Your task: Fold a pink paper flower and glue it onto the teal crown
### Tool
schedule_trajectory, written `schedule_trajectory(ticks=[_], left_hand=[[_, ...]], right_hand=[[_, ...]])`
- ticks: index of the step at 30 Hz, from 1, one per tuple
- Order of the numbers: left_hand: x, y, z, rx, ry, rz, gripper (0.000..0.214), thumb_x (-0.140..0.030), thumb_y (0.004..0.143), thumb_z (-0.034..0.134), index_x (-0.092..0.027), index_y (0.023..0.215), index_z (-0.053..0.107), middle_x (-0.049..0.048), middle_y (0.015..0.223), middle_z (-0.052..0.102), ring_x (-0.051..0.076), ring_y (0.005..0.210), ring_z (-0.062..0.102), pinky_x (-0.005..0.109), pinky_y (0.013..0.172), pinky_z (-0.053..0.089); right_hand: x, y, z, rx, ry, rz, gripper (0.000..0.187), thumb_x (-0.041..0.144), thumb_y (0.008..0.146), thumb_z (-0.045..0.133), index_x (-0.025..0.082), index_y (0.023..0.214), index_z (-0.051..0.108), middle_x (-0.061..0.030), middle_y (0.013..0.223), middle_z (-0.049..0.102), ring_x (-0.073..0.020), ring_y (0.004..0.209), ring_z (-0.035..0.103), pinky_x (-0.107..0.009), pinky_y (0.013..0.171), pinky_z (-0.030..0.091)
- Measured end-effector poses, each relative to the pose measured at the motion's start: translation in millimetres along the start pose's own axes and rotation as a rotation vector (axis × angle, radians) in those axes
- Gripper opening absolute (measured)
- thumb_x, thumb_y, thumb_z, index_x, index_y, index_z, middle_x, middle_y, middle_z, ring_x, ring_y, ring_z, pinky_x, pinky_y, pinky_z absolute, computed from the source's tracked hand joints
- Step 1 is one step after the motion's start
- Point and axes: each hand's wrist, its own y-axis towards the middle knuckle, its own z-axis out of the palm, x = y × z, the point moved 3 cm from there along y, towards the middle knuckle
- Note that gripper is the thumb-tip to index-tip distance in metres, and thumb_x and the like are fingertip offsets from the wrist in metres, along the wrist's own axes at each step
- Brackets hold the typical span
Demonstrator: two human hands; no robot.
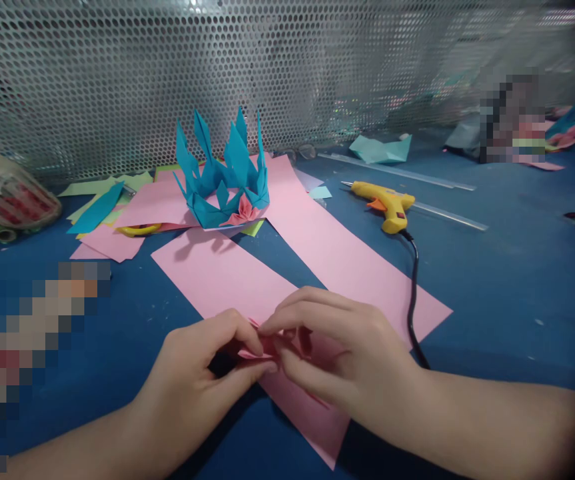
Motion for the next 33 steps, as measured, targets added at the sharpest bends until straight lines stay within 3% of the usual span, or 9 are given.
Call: schedule_trajectory(ticks=[6,16,22,29,33], left_hand=[[-1,1,0.6,0.038,0.046,0.011,0.013,-0.014,0.081,0.060,-0.022,0.071,0.063,-0.0066,0.064,0.068,0.009,0.055,0.062,0.017,0.053,0.045],[0,-3,0.8,0.023,0.072,-0.007,0.012,-0.016,0.082,0.061,-0.024,0.073,0.065,-0.0077,0.066,0.070,0.009,0.058,0.064,0.016,0.055,0.046],[-2,-6,0.4,0.005,0.133,0.012,0.011,-0.021,0.085,0.058,-0.025,0.078,0.067,-0.0067,0.072,0.073,0.011,0.062,0.066,0.017,0.059,0.047],[-7,-5,-1.4,-0.014,0.178,0.153,0.011,-0.015,0.084,0.062,-0.025,0.078,0.064,-0.0096,0.070,0.072,0.006,0.057,0.066,0.011,0.056,0.047],[-6,-10,-4.9,-0.075,0.181,0.251,0.021,-0.006,0.082,0.059,-0.027,0.084,0.063,-0.0123,0.079,0.074,0.003,0.066,0.069,0.005,0.064,0.048]], right_hand=[[0,2,-2,-0.034,-0.074,-0.025,0.013,0.009,0.083,0.061,0.020,0.086,0.066,-0.0012,0.080,0.069,-0.0114,0.071,0.063,-0.020,0.061,0.051],[-2,-1,-2,-0.070,-0.102,-0.148,0.018,0.005,0.086,0.057,0.020,0.084,0.067,-0.0034,0.085,0.066,-0.0104,0.075,0.065,-0.019,0.069,0.055],[-2,-2,-3,-0.075,-0.081,-0.145,0.018,0.004,0.085,0.058,0.019,0.084,0.068,-0.0033,0.086,0.066,-0.0099,0.075,0.065,-0.018,0.070,0.055],[-2,0,-3,-0.030,-0.055,-0.109,0.013,0.006,0.085,0.061,0.016,0.084,0.069,-0.0044,0.086,0.065,-0.0096,0.077,0.066,-0.017,0.072,0.055],[-2,1,-5,-0.045,-0.090,-0.207,0.014,0.007,0.089,0.057,0.015,0.091,0.069,-0.0062,0.090,0.065,-0.0094,0.081,0.065,-0.016,0.076,0.056]])
